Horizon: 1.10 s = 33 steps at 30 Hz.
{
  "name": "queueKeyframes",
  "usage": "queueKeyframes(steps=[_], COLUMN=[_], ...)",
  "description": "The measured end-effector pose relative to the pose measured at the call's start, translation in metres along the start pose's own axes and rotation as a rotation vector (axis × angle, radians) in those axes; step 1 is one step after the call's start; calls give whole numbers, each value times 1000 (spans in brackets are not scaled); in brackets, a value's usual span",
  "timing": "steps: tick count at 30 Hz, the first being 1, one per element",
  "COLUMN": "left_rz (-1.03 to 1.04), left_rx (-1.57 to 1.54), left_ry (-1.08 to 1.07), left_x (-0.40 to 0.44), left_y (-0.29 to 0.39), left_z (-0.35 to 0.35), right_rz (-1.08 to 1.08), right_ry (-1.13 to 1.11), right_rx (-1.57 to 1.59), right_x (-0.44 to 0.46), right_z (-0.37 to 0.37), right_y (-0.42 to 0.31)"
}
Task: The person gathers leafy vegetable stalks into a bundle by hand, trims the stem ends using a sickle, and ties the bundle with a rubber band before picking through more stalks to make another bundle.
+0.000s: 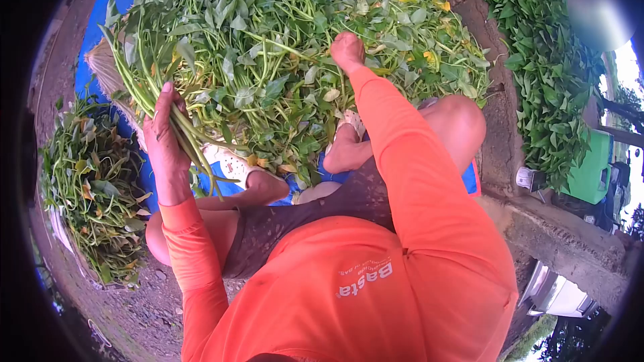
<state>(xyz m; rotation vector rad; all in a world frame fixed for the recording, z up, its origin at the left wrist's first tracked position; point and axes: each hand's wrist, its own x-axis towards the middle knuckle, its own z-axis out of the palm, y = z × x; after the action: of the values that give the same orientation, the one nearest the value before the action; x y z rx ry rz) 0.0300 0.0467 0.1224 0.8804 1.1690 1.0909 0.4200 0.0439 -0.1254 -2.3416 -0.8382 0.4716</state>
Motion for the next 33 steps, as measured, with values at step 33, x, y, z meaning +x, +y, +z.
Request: queueKeyframes(steps=[33], left_rz=[-52], left_rx=[-35], left_ry=[-100], left_x=[3], left_y=[8], left_z=[12], right_rz=[-128], right_ry=[-394], right_rx=[903], right_x=[-72], right_z=[-179], right_y=[-78])
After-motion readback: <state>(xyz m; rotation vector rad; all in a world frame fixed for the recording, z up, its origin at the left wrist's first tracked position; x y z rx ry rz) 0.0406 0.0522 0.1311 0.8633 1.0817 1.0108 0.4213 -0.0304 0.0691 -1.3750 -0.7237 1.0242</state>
